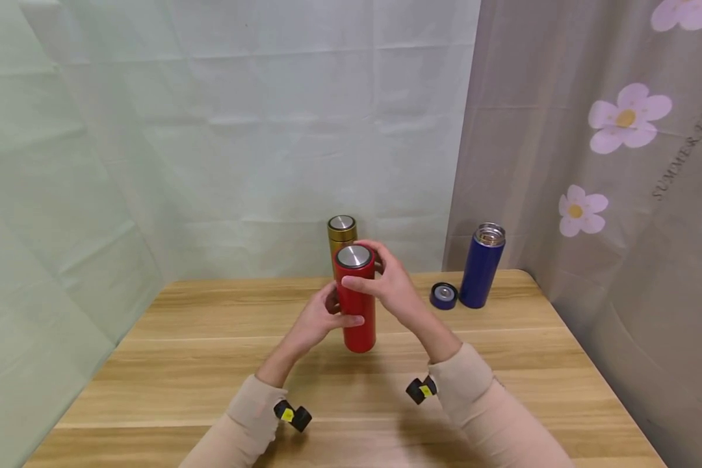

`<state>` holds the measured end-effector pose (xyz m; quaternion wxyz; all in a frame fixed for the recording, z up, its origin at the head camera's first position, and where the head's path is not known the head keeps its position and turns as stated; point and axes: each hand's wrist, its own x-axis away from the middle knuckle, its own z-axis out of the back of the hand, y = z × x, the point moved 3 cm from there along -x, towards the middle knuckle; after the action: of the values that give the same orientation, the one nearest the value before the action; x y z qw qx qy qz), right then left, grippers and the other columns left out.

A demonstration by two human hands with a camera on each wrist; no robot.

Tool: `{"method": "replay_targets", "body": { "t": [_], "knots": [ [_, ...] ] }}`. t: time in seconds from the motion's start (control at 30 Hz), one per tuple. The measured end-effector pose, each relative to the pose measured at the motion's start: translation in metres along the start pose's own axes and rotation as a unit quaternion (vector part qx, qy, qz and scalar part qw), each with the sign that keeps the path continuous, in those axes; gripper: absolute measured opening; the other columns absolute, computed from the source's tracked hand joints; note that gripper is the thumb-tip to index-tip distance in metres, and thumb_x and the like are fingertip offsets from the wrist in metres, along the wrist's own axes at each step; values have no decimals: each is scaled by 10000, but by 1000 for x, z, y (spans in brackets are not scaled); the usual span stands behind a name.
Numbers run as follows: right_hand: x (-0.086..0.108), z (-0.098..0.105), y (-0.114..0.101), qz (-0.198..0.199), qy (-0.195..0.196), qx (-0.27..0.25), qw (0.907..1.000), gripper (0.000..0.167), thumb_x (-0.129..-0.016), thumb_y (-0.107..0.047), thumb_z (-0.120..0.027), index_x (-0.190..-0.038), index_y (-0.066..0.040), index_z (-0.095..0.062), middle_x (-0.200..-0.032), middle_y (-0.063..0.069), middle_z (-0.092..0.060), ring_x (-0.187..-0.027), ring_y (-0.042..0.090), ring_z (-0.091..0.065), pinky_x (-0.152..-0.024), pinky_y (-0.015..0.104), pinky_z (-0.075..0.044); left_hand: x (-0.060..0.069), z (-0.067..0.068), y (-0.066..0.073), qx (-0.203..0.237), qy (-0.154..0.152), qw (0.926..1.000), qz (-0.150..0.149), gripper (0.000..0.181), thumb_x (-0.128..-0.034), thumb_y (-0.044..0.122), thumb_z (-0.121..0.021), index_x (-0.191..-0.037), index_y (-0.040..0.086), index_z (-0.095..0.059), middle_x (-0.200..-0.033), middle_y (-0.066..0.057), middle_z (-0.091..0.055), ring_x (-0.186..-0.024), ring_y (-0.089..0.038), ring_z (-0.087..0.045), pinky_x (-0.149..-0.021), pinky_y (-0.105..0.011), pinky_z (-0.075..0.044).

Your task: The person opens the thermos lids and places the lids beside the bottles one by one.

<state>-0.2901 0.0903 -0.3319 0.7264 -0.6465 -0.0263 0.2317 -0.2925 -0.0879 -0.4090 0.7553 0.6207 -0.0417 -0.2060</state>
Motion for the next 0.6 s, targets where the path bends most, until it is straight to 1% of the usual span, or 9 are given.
{"method": "replay_targets", "body": {
  "t": [0.17,0.27,0.37,0.47,0.6],
  "knots": [
    [-1,4,2,71,-401,-399,9984,647,-951,-152,-709,-1542,-133,-446,-1460,129,-552,-1338,337,-515,-1118,609,-414,0,1,0,48,-172,9998,101,690,-887,207,-841,-1492,192,-512,-1381,-35,-631,-1251,-292,-604,-1063,-502,-504],
    [0,3,5,78,-447,-490,9978,667,-954,-170,-682,-1566,-146,-416,-1469,125,-550,-1354,338,-513,-1129,620,-398,0,1,0,40,-169,9998,105,696,-887,223,-842,-1497,189,-508,-1381,-38,-631,-1245,-294,-608,-1056,-502,-510],
    [0,1,6,49,-243,-290,9993,711,-952,-241,-695,-1586,-183,-379,-1497,98,-522,-1387,335,-482,-1121,633,-403,0,0,-1,35,-45,9999,122,705,-886,249,-844,-1500,192,-502,-1390,-39,-625,-1261,-291,-597,-1060,-504,-507],
    [2,-2,9,-8,118,29,9999,758,-940,-323,-735,-1583,-194,-354,-1517,91,-493,-1412,343,-448,-1105,641,-420,0,0,-2,40,125,9998,155,709,-883,264,-848,-1497,197,-500,-1392,-38,-621,-1272,-290,-585,-1064,-510,-503],
    [2,-8,10,-12,532,193,9984,758,-925,-324,-775,-1542,-174,-362,-1499,107,-490,-1397,356,-438,-1086,652,-431,0,0,-2,-3,223,9997,125,701,-882,265,-849,-1489,184,-508,-1386,-44,-626,-1268,-290,-588,-1063,-513,-504]
  ]
}}
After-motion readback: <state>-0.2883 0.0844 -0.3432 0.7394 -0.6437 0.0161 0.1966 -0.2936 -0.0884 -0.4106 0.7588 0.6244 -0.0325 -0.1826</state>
